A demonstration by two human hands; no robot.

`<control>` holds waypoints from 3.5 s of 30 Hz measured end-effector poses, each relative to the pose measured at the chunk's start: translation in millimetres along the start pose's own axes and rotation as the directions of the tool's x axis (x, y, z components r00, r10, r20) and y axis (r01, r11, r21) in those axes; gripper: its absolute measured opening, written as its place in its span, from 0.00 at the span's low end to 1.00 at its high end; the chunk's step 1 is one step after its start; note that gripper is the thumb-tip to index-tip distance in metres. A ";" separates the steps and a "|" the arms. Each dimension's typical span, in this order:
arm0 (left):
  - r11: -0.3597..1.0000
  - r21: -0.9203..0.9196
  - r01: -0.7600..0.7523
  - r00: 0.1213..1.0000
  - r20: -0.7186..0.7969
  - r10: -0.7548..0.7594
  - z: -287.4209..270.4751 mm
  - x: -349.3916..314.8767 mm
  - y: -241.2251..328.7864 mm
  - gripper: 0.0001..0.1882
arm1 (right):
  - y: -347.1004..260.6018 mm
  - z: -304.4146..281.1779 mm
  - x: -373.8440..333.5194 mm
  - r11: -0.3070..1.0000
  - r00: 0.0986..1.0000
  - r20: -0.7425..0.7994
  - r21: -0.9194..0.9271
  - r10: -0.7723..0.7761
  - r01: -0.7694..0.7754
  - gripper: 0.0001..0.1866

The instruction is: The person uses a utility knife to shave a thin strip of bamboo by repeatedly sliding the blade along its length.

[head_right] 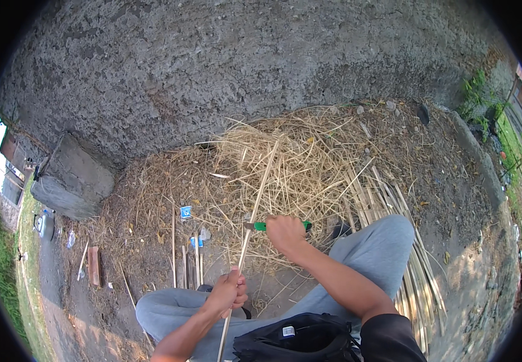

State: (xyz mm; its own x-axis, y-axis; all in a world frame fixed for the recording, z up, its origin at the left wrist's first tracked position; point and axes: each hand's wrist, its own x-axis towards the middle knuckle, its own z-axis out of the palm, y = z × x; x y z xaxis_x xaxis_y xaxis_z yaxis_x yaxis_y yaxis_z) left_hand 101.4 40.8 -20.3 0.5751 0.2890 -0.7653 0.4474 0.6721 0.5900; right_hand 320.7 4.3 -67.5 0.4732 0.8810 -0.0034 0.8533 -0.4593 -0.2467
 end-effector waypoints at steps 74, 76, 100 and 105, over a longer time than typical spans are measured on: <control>0.995 0.000 -0.101 0.993 -0.060 0.100 -1.6 -74.5 0.8 0.17 | -15.1 -36.0 -49.8 0.917 0.905 -0.355 0.227 -0.234 0.327 0.04; 0.992 -0.008 -0.122 0.992 -0.034 0.122 0.4 -74.3 -1.4 0.17 | -16.8 -32.2 -49.0 0.953 0.936 -0.287 0.162 -0.203 0.256 0.05; 0.987 0.154 -0.055 0.986 -0.149 0.079 -14.2 -108.0 -70.9 0.18 | 32.8 -29.4 11.6 0.975 0.972 -0.159 0.163 0.174 -0.148 0.06; 0.855 0.457 -0.247 0.944 -0.088 0.319 -33.0 -143.7 -89.7 0.16 | 59.7 -28.8 20.0 0.960 0.945 -0.186 0.129 0.270 -0.249 0.08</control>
State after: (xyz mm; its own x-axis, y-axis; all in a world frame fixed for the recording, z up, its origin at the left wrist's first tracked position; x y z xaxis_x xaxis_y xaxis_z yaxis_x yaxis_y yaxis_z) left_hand -44.0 -38.4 28.3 0.6255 0.5469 -0.5565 0.5533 0.1919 0.8106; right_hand 387.4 -8.8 -54.4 0.7181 0.6871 0.1103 0.6730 -0.6454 -0.3614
